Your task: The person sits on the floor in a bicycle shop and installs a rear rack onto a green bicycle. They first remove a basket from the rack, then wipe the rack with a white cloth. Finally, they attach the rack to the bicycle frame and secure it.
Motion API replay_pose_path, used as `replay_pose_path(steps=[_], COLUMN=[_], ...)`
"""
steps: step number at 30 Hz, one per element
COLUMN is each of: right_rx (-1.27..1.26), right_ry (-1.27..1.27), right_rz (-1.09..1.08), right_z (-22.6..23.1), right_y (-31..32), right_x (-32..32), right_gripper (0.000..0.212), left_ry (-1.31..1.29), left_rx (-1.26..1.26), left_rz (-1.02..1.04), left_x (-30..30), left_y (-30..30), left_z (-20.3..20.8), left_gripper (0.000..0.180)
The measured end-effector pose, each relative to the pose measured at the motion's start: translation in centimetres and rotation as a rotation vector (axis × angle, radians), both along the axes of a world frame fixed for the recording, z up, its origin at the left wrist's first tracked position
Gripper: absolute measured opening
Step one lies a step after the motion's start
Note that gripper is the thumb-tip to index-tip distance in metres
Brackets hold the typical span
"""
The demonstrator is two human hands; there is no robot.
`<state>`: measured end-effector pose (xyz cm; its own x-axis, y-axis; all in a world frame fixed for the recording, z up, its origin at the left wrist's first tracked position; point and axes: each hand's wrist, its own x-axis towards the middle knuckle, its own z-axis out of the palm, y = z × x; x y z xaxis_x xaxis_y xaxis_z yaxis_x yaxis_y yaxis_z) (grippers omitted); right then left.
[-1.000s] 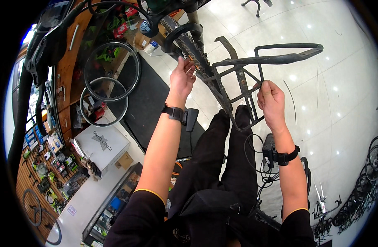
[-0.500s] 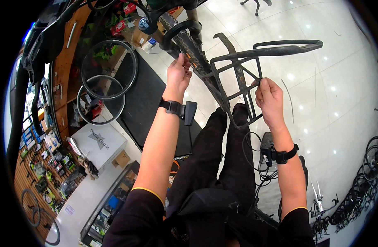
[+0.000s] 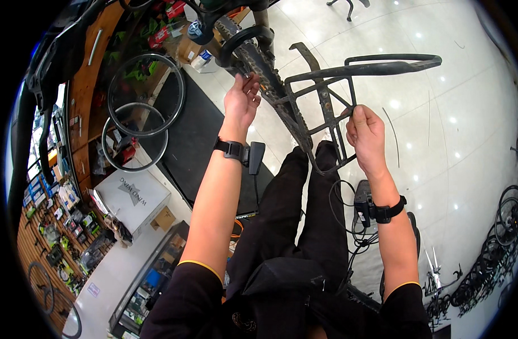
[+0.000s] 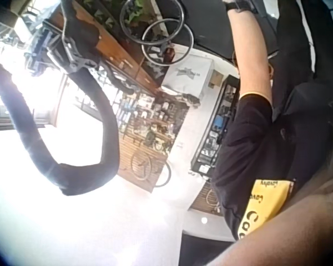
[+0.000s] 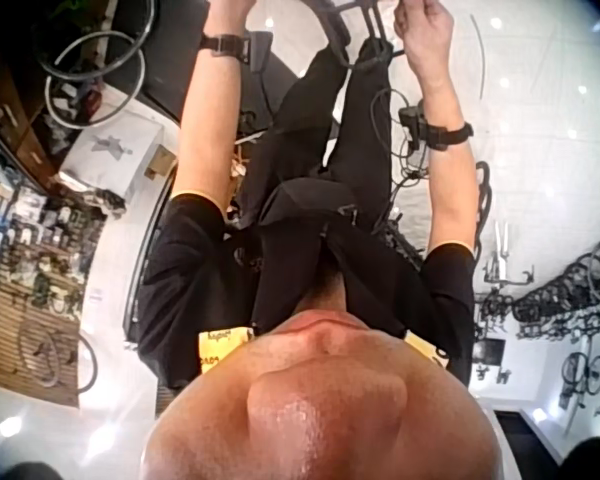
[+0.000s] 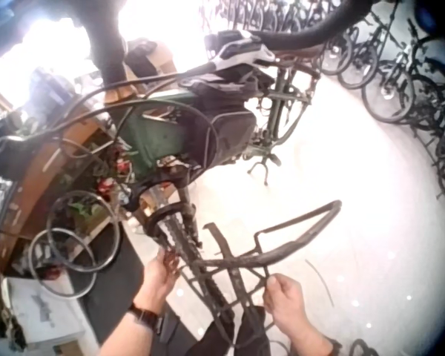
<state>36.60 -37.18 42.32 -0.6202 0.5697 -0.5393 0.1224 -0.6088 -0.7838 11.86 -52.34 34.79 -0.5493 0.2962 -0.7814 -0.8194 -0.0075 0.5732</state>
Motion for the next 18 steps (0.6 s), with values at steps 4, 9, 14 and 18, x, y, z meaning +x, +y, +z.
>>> replay_pose_path(steps=[4, 9, 14, 18], right_rx=[0.02, 0.007, 0.031, 0.012], right_ry=[0.008, -0.003, 0.009, -0.033], right_rz=[0.023, 0.022, 0.043, 0.041], right_z=[-0.1, -0.6, -1.4, -3.0], right_y=[-0.3, -0.5, -1.2, -1.8], right_x=[-0.1, -0.1, -0.7, -0.7], right_gripper=[0.034, 0.033, 0.032, 0.033], left_ry=[0.086, 0.013, 0.212, 0.139], left_rx=[-0.07, 0.005, -0.144, -0.147], left_rz=[-0.066, -0.025, -0.171, -0.193], left_x=[-0.4, 0.2, -0.8, -0.3], left_y=[0.0, 0.3, -0.1, 0.2], left_z=[-0.6, 0.6, -0.9, 1.1], left_gripper=[0.024, 0.023, 0.022, 0.02])
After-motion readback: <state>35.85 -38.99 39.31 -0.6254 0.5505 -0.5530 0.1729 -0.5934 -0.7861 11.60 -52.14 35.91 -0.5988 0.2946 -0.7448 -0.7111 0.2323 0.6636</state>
